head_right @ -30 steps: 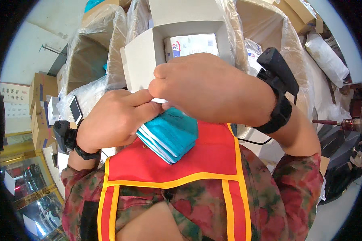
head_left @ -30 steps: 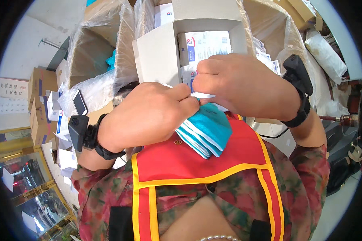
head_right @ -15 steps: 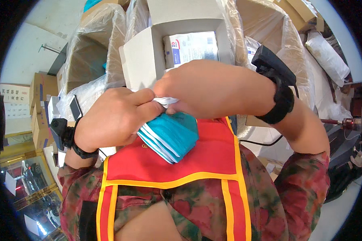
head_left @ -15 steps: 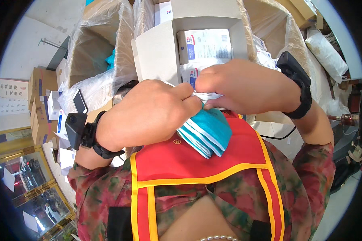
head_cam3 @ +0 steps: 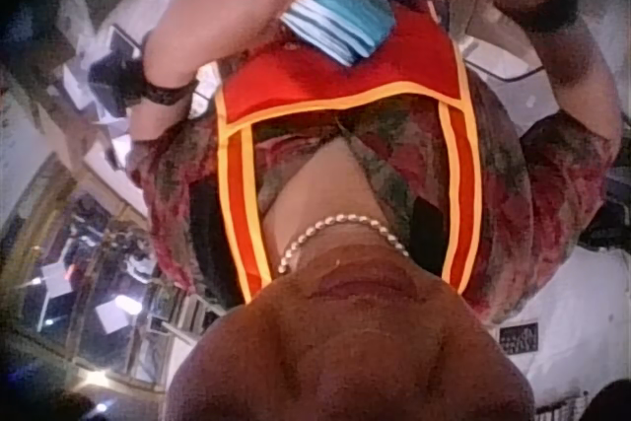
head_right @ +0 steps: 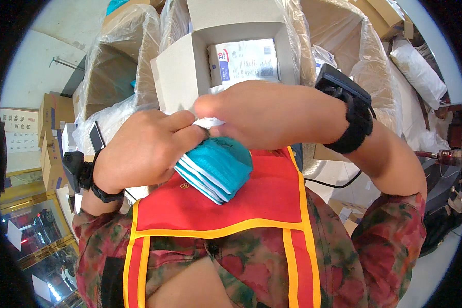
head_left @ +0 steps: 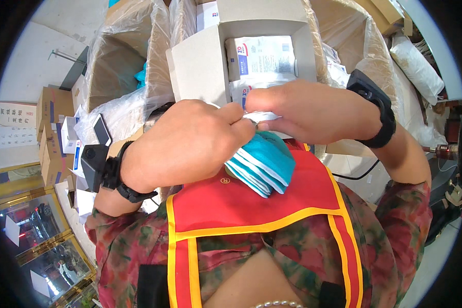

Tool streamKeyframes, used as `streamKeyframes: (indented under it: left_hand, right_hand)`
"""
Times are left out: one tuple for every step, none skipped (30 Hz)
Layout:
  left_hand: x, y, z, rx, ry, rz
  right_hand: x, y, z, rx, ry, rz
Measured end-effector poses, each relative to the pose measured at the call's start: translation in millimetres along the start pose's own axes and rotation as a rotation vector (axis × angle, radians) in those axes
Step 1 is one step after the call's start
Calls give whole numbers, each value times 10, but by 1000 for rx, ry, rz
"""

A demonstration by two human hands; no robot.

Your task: Sorting and packaging respirators into boxes.

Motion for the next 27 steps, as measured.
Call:
streamKeyframes:
  left_hand:
    - [-6, 7, -11, -12, 16, 16]
    - [-20, 10, -21, -12, 16, 17]
    - [-36, 11, -33, -15, 18, 7]
    - [-45, 17, -50, -18, 19, -3]
    - [-51, 38, -91, -16, 20, -4]
    - [-61, 55, -152, -25, 1, -13]
    - [-64, 58, -187, -34, -17, -23]
    - [-56, 42, -191, -39, -18, -24]
    - [-47, 20, -184, -6, -19, -20]
    - [-38, 6, -178, 27, -21, -16]
    - [-28, 12, -172, 31, -19, -15]
    - [-31, 48, -168, -18, -84, -62]
    - [-34, 82, -169, -68, -149, -109]
    - [-27, 97, -181, -66, -149, -109]
    - [-15, 91, -217, -60, -126, -94]
    - [-2, 91, -253, -54, -103, -79]
    - [-4, 91, -292, 9, -178, -37]
    - [6, 113, -330, 7, -178, -38]
    - [3, 142, -374, 8, -234, -53]
    - [4, 173, -424, 9, -290, -69]
    - [21, 209, -481, -35, -304, -51]
    - [36, 252, -530, -35, -303, -52]
    - [46, 294, -577, -37, -312, -25]
    - [38, 330, -607, -36, -321, 3]
    - [23, 356, -622, -57, -324, 30]
    - [14, 373, -640, -55, -323, 30]
    - [9, 395, -656, -74, -320, 38]
  right_hand:
    - [-19, -4, -23, 30, -9, -84]
    - [-35, -14, -51, 61, -19, -169]
    - [-35, -23, -98, 62, -19, -168]
    - [-38, -26, -161, 42, -68, -205]
    - [-39, -20, -212, 23, -118, -241]
    - [-47, 1, -245, 19, -115, -241]
    - [-53, 24, -275, 53, -46, -266]
    - [-48, 35, -291, 86, 23, -291]
    - [-22, 45, -295, 90, 20, -290]
    - [4, 57, -287, 65, -26, -296]
    - [23, 74, -291, 39, -72, -302]
    - [30, 93, -302, 40, -73, -303]
    - [32, 127, -322, 22, -91, -346]
    - [32, 164, -345, 5, -109, -388]
    - [30, 209, -384, 3, -109, -387]
    - [22, 255, -436, 8, -89, -354]
    - [13, 289, -489, 15, -69, -320]
    - [-3, 305, -545, 13, -67, -320]
    - [-17, 308, -609, 21, -46, -301]
    - [-19, 305, -672, 30, -25, -282]
    - [-12, 301, -737, 30, -25, -281]
    - [-6, 301, -805, 27, -52, -245]
    - [-1, 306, -864, 24, -79, -209]
    - [-8, 329, -915, 25, -81, -209]
    - [-33, 358, -964, 76, -81, -200]
    - [-55, 383, -1014, 127, -81, -191]
    - [-66, 411, -1070, 130, -84, -192]
Point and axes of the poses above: each hand's wrist, its own z-axis towards the middle knuckle, its own x-axis out of the palm, y = z × x, the point moved 2 cm from there along z, towards the middle knuckle, and after that the axes turned 2 degrees about -y, right-handed, at the moved point
